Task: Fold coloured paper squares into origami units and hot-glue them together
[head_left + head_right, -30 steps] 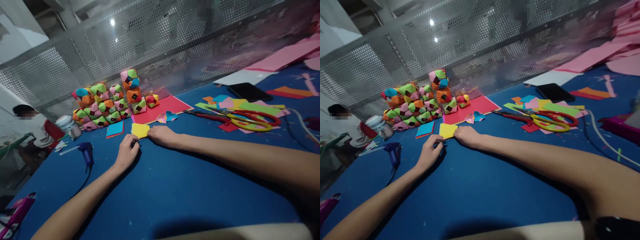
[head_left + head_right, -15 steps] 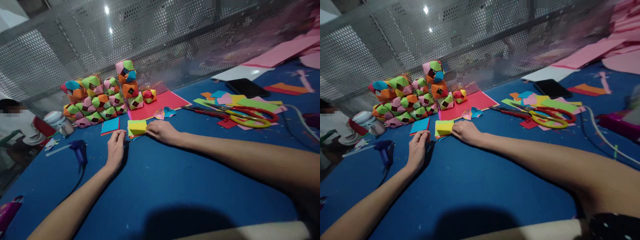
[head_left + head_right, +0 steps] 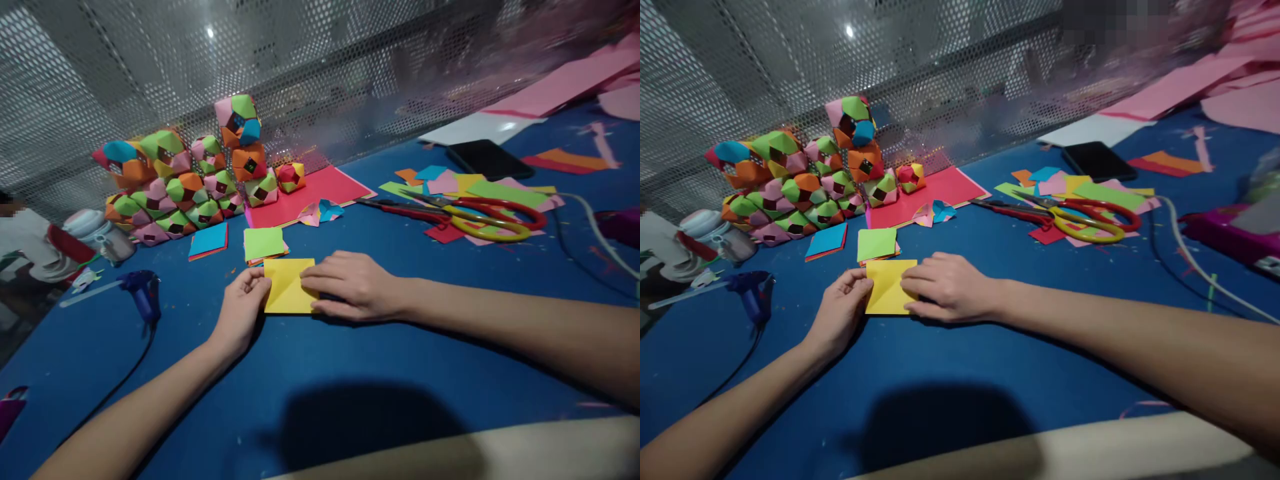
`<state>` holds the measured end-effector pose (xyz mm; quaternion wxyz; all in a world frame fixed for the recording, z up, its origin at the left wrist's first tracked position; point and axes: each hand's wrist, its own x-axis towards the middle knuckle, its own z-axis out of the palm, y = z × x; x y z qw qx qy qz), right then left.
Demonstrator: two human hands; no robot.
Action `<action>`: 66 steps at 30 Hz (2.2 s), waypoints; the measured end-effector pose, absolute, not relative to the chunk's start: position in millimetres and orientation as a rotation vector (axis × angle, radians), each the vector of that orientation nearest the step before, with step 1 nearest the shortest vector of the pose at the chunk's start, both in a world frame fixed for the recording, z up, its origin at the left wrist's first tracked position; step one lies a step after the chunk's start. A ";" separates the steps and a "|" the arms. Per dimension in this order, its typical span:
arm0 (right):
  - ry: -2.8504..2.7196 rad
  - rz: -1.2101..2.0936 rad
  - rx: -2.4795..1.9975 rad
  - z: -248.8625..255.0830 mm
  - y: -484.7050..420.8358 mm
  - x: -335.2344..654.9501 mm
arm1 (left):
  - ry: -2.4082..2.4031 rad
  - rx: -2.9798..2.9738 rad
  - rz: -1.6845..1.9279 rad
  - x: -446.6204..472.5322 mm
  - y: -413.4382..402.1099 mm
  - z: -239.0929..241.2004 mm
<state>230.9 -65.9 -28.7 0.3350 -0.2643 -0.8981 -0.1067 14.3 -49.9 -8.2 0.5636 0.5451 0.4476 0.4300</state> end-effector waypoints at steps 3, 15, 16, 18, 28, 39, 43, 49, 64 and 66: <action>-2.054 0.079 -0.957 -26.5 -65.1 231.1 | 1.131 1.428 0.991 16.6 -53.9 -5.3; -1.683 0.922 -1.255 -19.7 -58.3 224.5 | 1.094 1.528 1.138 13.1 -42.8 -9.2; -1.683 0.929 -1.255 -19.8 -58.2 224.9 | 1.106 1.499 1.158 11.8 -39.5 -10.0; -1.696 0.942 -1.248 -19.6 -58.9 225.4 | 1.164 1.505 1.152 9.8 -35.0 -10.9; -1.889 0.753 -1.201 -28.2 -59.9 224.3 | 1.195 2.191 0.790 11.5 -39.4 -12.4; -1.537 0.587 -1.184 -16.5 -66.2 232.8 | 1.196 1.873 1.063 6.9 -40.3 -1.7; -1.395 0.710 -1.195 -17.2 -67.2 232.5 | 1.036 1.535 1.120 6.2 -38.6 -3.6; -1.455 0.864 -1.178 -7.8 -83.3 223.2 | 0.918 1.322 0.992 9.6 -47.3 -1.0; -1.396 1.355 -0.980 -10.0 -83.3 218.3 | 0.894 1.497 0.871 9.5 -58.6 0.0; -1.270 1.429 -0.960 -11.2 -81.4 216.9 | 0.913 1.521 0.907 9.2 -57.1 -0.5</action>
